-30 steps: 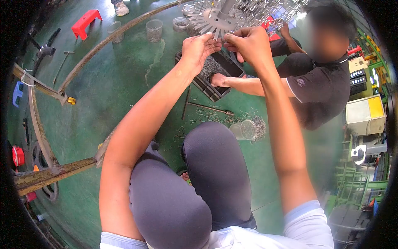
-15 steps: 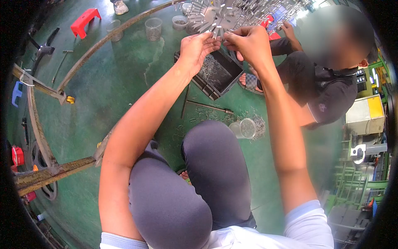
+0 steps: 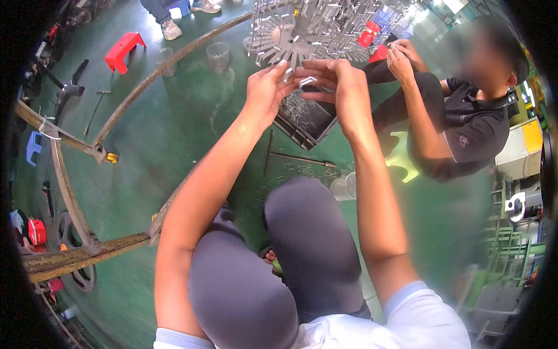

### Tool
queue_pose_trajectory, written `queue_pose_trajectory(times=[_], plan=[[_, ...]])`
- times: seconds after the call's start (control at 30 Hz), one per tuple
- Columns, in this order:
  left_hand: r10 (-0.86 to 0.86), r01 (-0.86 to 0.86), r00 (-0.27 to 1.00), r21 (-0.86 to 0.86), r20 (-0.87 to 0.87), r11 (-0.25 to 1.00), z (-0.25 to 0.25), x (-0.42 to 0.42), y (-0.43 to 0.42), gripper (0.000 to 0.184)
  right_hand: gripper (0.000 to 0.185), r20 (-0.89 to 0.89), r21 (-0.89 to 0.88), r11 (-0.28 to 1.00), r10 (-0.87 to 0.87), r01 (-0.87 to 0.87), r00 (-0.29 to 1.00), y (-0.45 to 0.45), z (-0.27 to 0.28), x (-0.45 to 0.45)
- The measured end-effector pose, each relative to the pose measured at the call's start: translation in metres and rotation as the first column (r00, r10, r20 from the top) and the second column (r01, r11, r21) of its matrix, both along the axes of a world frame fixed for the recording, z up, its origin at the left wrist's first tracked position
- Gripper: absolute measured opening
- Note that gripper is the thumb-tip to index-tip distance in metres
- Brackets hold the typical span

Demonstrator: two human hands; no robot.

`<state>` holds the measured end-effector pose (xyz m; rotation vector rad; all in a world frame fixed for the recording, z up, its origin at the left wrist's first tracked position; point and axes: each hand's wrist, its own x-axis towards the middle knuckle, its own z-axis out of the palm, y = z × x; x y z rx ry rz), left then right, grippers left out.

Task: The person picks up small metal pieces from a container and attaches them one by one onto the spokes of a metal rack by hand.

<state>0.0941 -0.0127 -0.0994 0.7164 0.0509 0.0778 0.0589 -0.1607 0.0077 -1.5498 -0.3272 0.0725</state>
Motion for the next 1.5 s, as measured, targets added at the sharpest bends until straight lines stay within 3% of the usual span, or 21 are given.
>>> queue_pose_trajectory(times=[0.1, 0.2, 0.23, 0.3, 0.4, 0.43, 0.5, 0.6, 0.7, 0.73, 0.8, 0.83, 0.97, 1.03, 1.1, 1.13, 1.2, 1.23, 1.27, 1.33, 1.5], plan=[[-0.070, 0.066, 0.995, 0.058, 0.070, 0.996, 0.002, -0.007, 0.005, 0.024, 0.040, 0.032, -0.008, 0.993, 0.115, -0.115, 0.993, 0.015, -0.008, 0.003], [0.009, -0.011, 0.997, 0.031, 0.074, 0.999, 0.001, -0.007, 0.003, 0.023, 0.032, 0.172, 0.037, 0.998, 0.036, -0.043, 0.984, 0.029, -0.036, 0.023], [0.017, -0.019, 0.997, 0.023, 0.070, 1.000, 0.000, -0.007, 0.003, 0.023, 0.027, 0.139, 0.123, 0.992, 0.023, -0.040, 0.990, 0.033, -0.040, 0.025], [0.031, -0.031, 0.998, 0.006, 0.059, 0.999, 0.002, -0.008, 0.001, 0.023, 0.026, 0.204, 0.046, 0.996, -0.078, 0.070, 0.976, 0.038, -0.041, 0.028], [0.092, -0.086, 0.994, 0.102, -0.058, 0.991, 0.016, -0.023, 0.003, 0.025, 0.022, 0.415, -0.104, 0.955, -0.212, 0.277, 0.885, 0.039, -0.041, 0.023], [0.162, -0.143, 0.983, 0.205, -0.081, 0.968, 0.017, -0.028, 0.005, 0.024, 0.021, 0.500, -0.150, 0.922, -0.241, 0.357, 0.832, 0.039, -0.040, 0.020], [0.296, -0.230, 0.949, 0.409, -0.106, 0.883, 0.020, -0.037, 0.009, 0.023, 0.022, 0.506, -0.186, 0.900, -0.257, 0.395, 0.823, 0.038, -0.035, 0.012], [0.342, -0.466, 0.884, 0.648, 0.318, 0.603, 0.035, -0.055, 0.002, 0.014, 0.026, 0.598, -0.214, 0.862, -0.256, 0.459, 0.759, 0.031, -0.044, 0.012], [0.241, -0.647, 0.755, 0.636, 0.609, 0.420, 0.045, -0.060, -0.004, 0.016, 0.029, 0.746, -0.290, 0.790, -0.167, 0.540, 0.645, 0.018, -0.053, 0.008], [0.205, -0.650, 0.752, 0.654, 0.627, 0.386, 0.038, -0.059, 0.000, 0.020, 0.030, 0.786, -0.326, 0.756, -0.117, 0.568, 0.607, 0.013, -0.052, 0.004], [0.179, -0.635, 0.756, 0.638, 0.630, 0.435, 0.041, -0.061, 0.002, 0.019, 0.025, 0.743, -0.259, 0.864, -0.106, 0.431, 0.660, 0.007, -0.040, -0.008], [0.170, -0.629, 0.766, 0.667, 0.620, 0.399, 0.045, -0.064, 0.002, 0.019, 0.025, 0.720, -0.214, 0.907, -0.104, 0.362, 0.686, 0.000, -0.035, -0.011], [0.175, -0.647, 0.757, 0.683, 0.630, 0.340, 0.050, -0.073, -0.005, 0.019, 0.022, 0.746, -0.267, 0.938, 0.057, 0.220, 0.663, -0.019, -0.035, -0.008], [0.157, -0.669, 0.742, 0.702, 0.652, 0.246, 0.052, -0.075, -0.005, 0.019, 0.020, 0.582, -0.270, 0.958, 0.082, 0.097, 0.809, -0.037, -0.033, -0.024], [0.134, -0.661, 0.750, 0.734, 0.647, 0.156, 0.054, -0.078, -0.003, 0.019, 0.025, 0.374, -0.404, 0.912, 0.090, 0.075, 0.923, -0.059, -0.056, -0.025], [0.117, -0.676, 0.737, 0.722, 0.666, 0.145, 0.054, -0.078, -0.003, 0.019, 0.032, 0.260, -0.542, 0.835, 0.058, 0.096, 0.964, -0.076, -0.096, -0.017], [0.088, -0.709, 0.704, 0.694, 0.704, 0.120, 0.055, -0.077, -0.001, 0.019, 0.025, 0.157, -0.701, 0.707, 0.019, 0.098, 0.987, -0.112, -0.183, -0.022], [0.095, -0.700, 0.714, 0.706, 0.694, 0.105, 0.055, -0.078, 0.001, 0.020, 0.020, -0.038, -0.916, 0.399, 0.035, -0.049, 0.999, -0.151, -0.282, -0.031], [0.100, -0.693, 0.721, 0.715, 0.686, 0.094, 0.057, -0.078, 0.002, 0.021, 0.020, -0.106, -0.881, 0.466, -0.033, -0.078, 0.994, -0.164, -0.312, -0.043], [0.120, -0.682, 0.731, 0.726, 0.672, 0.091, 0.059, -0.079, 0.003, 0.021, 0.023, -0.154, -0.894, 0.437, -0.102, -0.095, 0.983, -0.179, -0.361, -0.054], [0.190, -0.646, 0.759, 0.757, 0.623, 0.098, 0.062, -0.077, 0.001, 0.020, 0.025, -0.206, -0.901, 0.410, -0.108, -0.146, 0.973, -0.170, -0.393, -0.067]])
